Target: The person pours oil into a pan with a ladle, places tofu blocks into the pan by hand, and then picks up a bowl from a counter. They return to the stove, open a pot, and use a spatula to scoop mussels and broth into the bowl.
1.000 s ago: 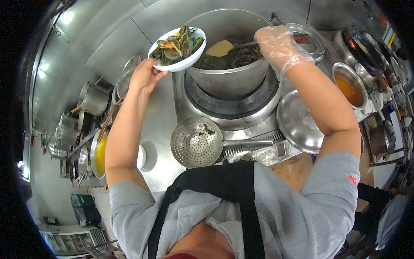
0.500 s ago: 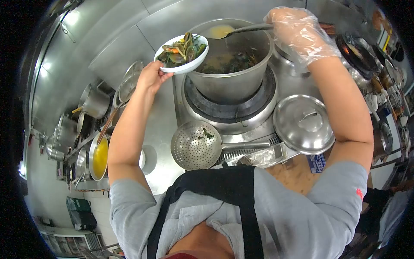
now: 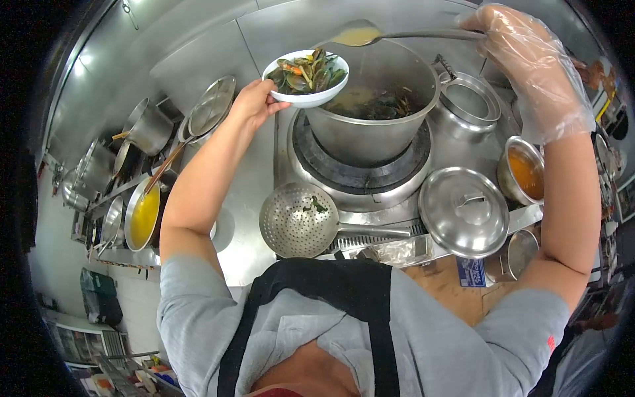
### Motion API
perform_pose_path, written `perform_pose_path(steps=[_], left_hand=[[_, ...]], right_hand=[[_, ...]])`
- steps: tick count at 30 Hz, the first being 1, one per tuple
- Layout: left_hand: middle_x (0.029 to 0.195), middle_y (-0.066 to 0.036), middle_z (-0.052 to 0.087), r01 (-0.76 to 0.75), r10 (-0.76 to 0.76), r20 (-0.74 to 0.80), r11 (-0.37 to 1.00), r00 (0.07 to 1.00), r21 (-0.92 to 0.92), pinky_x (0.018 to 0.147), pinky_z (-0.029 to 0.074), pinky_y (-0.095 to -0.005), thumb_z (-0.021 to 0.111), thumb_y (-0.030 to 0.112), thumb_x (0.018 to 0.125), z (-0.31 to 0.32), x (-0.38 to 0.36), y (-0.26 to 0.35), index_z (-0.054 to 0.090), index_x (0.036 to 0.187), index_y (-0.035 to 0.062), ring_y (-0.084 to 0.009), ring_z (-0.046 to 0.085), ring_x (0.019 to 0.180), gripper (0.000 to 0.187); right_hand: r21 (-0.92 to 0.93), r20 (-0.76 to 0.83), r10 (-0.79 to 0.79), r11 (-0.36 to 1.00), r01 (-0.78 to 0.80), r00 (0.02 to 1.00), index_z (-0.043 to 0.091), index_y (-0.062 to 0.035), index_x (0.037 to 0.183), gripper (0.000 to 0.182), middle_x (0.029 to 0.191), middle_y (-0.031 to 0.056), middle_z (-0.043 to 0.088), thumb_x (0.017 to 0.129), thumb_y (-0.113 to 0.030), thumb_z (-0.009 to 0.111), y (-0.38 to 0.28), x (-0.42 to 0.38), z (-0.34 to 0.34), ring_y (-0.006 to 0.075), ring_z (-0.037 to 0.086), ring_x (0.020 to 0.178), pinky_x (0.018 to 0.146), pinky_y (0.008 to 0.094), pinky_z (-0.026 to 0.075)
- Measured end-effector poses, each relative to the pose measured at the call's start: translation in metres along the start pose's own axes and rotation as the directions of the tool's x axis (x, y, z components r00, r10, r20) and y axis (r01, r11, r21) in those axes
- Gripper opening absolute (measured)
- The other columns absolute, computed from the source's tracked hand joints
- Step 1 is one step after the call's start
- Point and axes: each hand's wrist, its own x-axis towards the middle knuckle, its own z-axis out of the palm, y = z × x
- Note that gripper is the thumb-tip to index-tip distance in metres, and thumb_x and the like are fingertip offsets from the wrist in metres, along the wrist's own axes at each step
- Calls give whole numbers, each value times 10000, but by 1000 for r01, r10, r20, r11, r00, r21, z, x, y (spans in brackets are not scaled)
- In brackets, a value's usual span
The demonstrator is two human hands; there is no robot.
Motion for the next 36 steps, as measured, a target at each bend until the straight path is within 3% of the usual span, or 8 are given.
perform_pose_path(steps=[5,7,12,15,22,24,27,36], left_hand=[[874,-127,537,8,-8,19,1000,1000,3,640,622,-321,413,19,860,-1,5,-1,396,1178,-108,-212,631,715,343],[860,-116,565,-6,5,15,1000,1000,19,647,604,-319,436,20,839,1,1,0,455,1062,-56,-168,607,682,236],[938,-153,587,-4,3,9,1000,1000,18,645,601,-319,424,19,845,2,2,0,437,1111,-55,-192,633,737,277],[945,-155,587,-5,5,1,1000,1000,28,640,601,-320,414,14,846,4,-2,1,425,1133,-58,-202,635,743,296],[974,-182,587,-73,73,7,997,997,-6,598,603,-362,394,10,840,-2,-3,-13,391,1191,-49,-243,650,732,355],[1028,-241,574,-99,98,-30,995,995,-20,504,605,-343,352,3,859,8,-17,-6,342,1250,-75,-318,667,726,398],[1008,-198,585,-131,131,1,991,991,-27,589,607,-369,405,-1,802,8,-27,-5,319,1319,-34,-265,660,746,525],[994,-226,588,-69,71,29,994,997,-81,525,604,-365,407,-3,806,-16,-60,-9,367,1250,-70,-311,665,735,450]], right_hand=[[-36,-68,-88,996,86,994,664,-200,1130,402,947,102,668,756,-57,683,4,-3,12,281,653,857,803,385,523],[-66,-85,-111,992,106,990,668,-199,1120,394,941,100,665,755,-53,682,4,-6,14,278,653,846,781,375,525],[-248,-355,-389,916,316,850,613,-225,1175,449,968,98,619,772,-31,648,14,-15,20,288,636,774,692,376,512],[-283,-380,-360,922,264,852,587,-239,1203,466,999,91,615,784,-40,639,3,-17,13,290,636,777,693,373,517],[-260,-391,-245,954,149,887,583,-241,1210,449,998,84,624,802,-59,634,21,-7,45,293,640,806,712,371,526],[-200,-271,-114,978,60,956,592,-244,1198,442,966,86,626,803,-50,634,20,-4,50,284,639,804,712,369,525],[-125,-234,-157,984,130,959,611,-223,1169,414,937,90,624,798,-42,632,28,-2,67,275,639,803,704,370,521],[-59,-171,-292,956,287,941,664,-147,1051,278,845,123,626,799,-58,586,5,6,128,295,632,790,692,388,500]])
